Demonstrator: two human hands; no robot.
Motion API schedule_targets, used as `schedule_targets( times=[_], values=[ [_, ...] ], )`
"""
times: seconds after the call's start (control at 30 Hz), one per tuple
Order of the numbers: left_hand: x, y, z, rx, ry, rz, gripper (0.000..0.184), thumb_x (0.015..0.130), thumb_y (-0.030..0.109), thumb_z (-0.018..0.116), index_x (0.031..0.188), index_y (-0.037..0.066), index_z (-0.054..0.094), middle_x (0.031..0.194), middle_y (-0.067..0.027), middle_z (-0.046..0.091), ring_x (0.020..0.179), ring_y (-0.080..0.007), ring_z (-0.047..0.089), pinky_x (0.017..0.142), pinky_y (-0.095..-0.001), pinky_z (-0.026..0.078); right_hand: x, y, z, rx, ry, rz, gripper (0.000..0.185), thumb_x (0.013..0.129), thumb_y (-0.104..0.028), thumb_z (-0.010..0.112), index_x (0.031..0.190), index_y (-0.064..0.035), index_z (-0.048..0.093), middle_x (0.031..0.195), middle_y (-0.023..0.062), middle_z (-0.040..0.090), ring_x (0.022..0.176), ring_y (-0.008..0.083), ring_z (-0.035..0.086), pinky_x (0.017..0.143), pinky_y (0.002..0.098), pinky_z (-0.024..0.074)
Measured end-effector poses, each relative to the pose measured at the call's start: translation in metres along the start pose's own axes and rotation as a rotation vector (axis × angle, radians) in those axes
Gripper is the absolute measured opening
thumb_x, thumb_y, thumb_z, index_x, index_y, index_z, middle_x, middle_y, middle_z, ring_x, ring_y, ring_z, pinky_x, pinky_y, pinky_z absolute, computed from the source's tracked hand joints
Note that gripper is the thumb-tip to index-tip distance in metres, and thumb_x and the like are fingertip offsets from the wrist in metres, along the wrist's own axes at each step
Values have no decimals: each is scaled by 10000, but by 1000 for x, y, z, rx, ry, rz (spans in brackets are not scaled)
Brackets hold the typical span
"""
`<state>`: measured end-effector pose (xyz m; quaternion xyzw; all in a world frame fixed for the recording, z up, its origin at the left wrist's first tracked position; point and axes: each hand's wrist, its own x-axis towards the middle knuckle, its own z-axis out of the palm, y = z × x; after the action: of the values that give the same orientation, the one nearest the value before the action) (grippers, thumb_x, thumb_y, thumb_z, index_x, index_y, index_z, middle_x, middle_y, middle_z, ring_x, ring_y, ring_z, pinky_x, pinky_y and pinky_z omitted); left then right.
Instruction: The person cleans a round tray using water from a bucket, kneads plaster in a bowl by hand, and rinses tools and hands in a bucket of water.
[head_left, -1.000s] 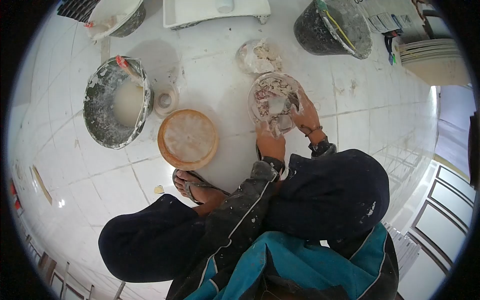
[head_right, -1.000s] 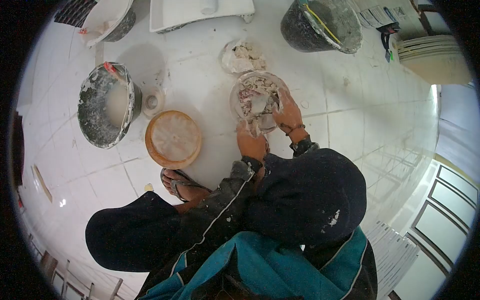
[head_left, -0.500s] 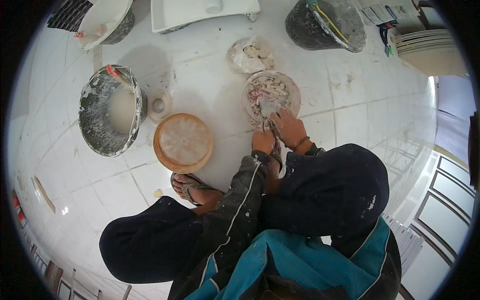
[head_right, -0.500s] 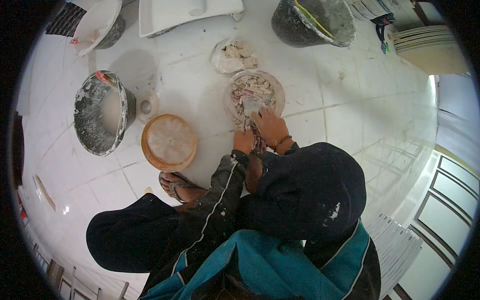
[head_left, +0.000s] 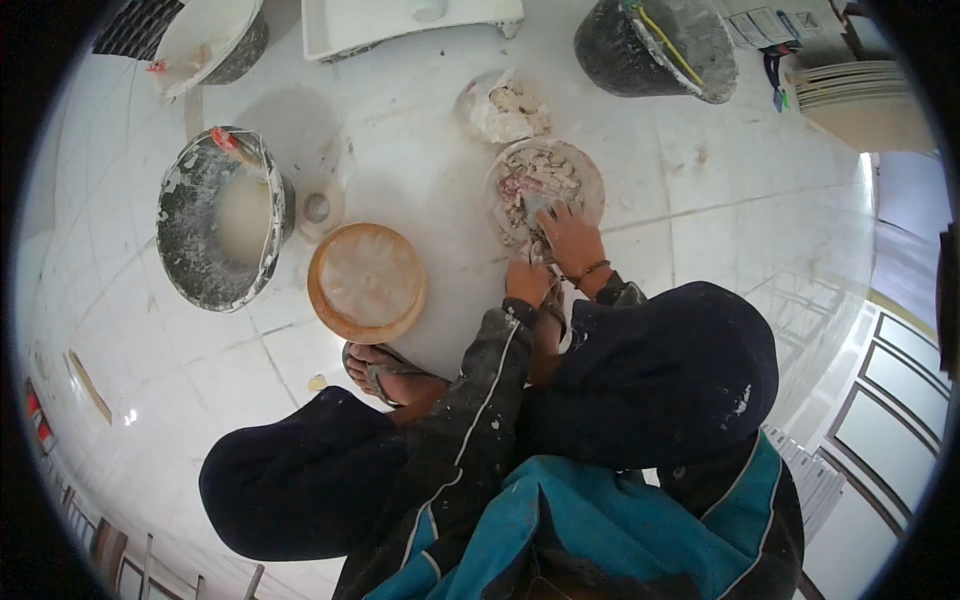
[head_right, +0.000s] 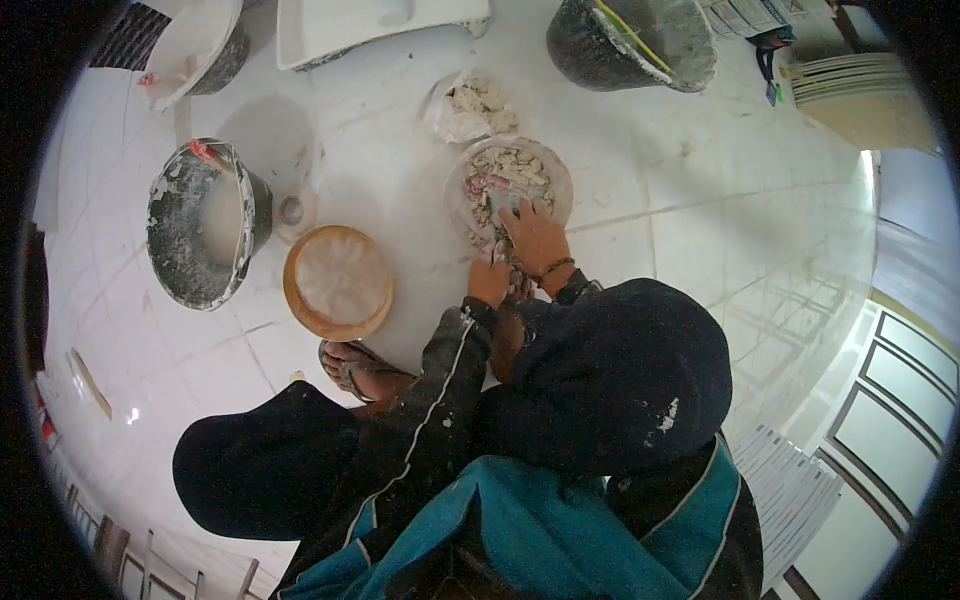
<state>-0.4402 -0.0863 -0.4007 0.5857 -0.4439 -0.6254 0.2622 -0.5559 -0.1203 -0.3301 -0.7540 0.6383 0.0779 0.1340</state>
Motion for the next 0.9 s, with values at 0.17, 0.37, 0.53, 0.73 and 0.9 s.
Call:
schedule_targets(
  times=[0.17, 0.37, 0.53, 0.73, 0.9],
  values=[
    [0, -11, 5, -74, -56, 8, 366, 872, 126, 476, 1181, -58, 546, 1042, -309, 607, 993, -444, 570, 865, -455, 445, -11, -5, 2, -11, -45, -59, 392, 829, -154, 539, 1222, -155, 530, 1147, 154, 530, 1016, 326, 556, 716, 419, 538],
    [9, -26, 8, -110, -92, -140, 401, 856, 134, 478, 1202, -58, 543, 1048, -321, 602, 980, -474, 562, 862, -457, 445, 22, 7, 18, -113, 108, -49, 374, 832, -154, 530, 1206, -152, 540, 1158, 130, 519, 1058, 315, 528, 795, 406, 514],
    [-3, 11, -3, 83, -49, -14, 366, 905, 162, 461, 1180, -63, 549, 1016, -333, 599, 928, -491, 567, 831, -462, 450, 32, 6, 16, -61, 120, -67, 387, 820, -132, 523, 1206, -159, 542, 1126, 131, 545, 1047, 322, 532, 789, 410, 519],
    [2, 9, -3, -147, -166, -244, 324, 924, 189, 462, 1061, -79, 583, 879, -335, 601, 861, -522, 545, 759, -491, 447, 33, 2, 22, 3, 42, -126, 441, 816, -146, 549, 1255, -172, 516, 1177, 127, 541, 1083, 331, 534, 798, 415, 523],
    [9, -12, -4, 34, -204, -125, 327, 930, 219, 480, 1037, -74, 579, 894, -305, 610, 875, -469, 575, 759, -465, 455, 54, 13, 12, -23, 32, 4, 551, 759, -117, 592, 1298, -170, 488, 1193, 132, 548, 1099, 324, 541, 835, 427, 510]
  ],
)
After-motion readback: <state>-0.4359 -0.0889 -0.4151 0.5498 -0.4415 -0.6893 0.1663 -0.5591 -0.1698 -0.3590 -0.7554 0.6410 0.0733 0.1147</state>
